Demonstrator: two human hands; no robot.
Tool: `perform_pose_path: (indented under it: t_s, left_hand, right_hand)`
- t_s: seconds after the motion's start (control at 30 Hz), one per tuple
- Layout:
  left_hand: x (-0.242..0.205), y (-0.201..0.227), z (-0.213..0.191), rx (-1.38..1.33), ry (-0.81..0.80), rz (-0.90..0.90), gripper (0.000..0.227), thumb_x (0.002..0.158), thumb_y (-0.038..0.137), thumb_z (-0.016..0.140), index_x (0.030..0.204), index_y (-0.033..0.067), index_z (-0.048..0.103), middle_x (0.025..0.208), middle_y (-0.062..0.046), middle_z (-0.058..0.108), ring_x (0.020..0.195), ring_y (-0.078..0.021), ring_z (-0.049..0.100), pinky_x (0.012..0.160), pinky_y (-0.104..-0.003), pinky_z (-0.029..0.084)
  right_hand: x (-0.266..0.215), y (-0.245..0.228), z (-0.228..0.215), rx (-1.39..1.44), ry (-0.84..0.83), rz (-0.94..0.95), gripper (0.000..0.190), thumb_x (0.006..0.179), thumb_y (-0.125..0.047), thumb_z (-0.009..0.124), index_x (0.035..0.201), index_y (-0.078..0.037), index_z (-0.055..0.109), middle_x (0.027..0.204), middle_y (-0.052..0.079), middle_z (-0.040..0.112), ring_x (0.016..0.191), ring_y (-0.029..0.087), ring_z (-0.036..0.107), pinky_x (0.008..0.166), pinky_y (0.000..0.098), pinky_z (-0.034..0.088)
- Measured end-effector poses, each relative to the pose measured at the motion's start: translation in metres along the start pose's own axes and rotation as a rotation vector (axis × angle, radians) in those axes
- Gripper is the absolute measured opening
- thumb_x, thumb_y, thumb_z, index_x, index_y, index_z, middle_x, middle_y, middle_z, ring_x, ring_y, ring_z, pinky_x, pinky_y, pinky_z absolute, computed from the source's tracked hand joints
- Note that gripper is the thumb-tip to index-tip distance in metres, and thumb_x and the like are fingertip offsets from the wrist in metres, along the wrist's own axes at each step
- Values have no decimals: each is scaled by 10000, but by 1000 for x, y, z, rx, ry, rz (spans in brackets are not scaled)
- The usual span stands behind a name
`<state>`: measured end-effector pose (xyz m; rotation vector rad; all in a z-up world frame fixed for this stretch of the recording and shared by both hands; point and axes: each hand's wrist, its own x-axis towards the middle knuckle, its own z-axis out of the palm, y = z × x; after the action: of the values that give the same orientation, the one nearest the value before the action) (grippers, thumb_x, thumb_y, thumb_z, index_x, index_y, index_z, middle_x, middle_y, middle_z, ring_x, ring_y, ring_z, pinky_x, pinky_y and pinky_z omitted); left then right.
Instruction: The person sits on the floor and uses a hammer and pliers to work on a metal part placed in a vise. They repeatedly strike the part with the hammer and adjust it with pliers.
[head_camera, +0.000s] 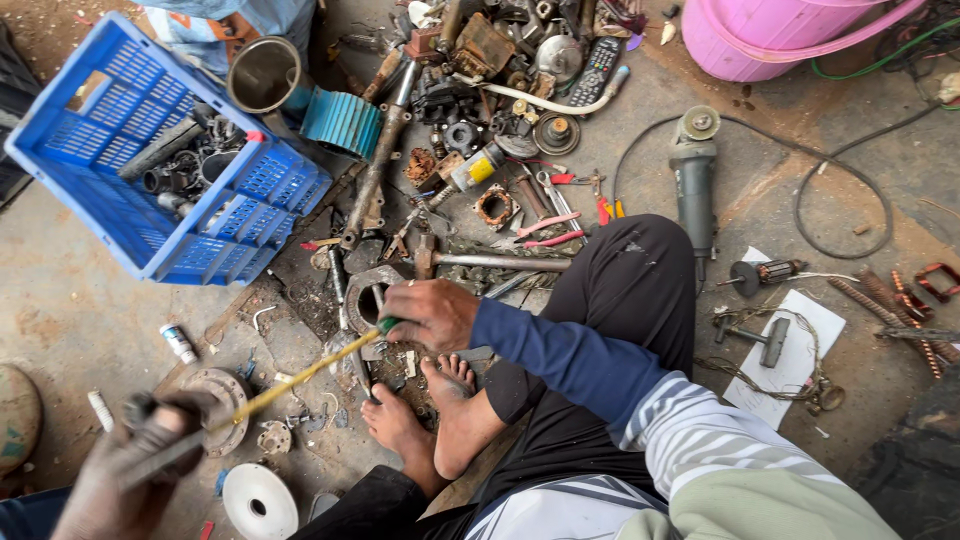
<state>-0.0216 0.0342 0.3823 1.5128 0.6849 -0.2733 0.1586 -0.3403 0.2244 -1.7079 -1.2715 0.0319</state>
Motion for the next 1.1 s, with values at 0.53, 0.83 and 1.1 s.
perform_pose_path:
  t_s: [0.53,0.83,1.1]
  left_hand:
    - [-8,51,59,425,163,612,444,854,345,859,1144,67,671,892,51,616,828,-46,539,726,-220,455]
    - [-6,47,44,456,260,652,429,837,376,874,1062,69,678,802,77,614,744,-19,534,652,-220,460]
    - [-11,53,47,544,265,633,418,828,380,874,1020,68,671,807,58,640,750,-31,559,657,-236,498]
  right_hand:
    - [20,-46,-61,-64,99,-131,542,818,-21,776,1342,-105,664,879,137,706,650,271,641,597,407,501]
    - [21,-48,-63,-138,82,-149,557,772,-76,816,1311,-142,690,843,91,707,629,251,623,581,393,482]
    - [19,-49,-70,-173,86,-159,531,753,-95,836,1265,-172,717,792,69,698,578,224,586,543,389,431]
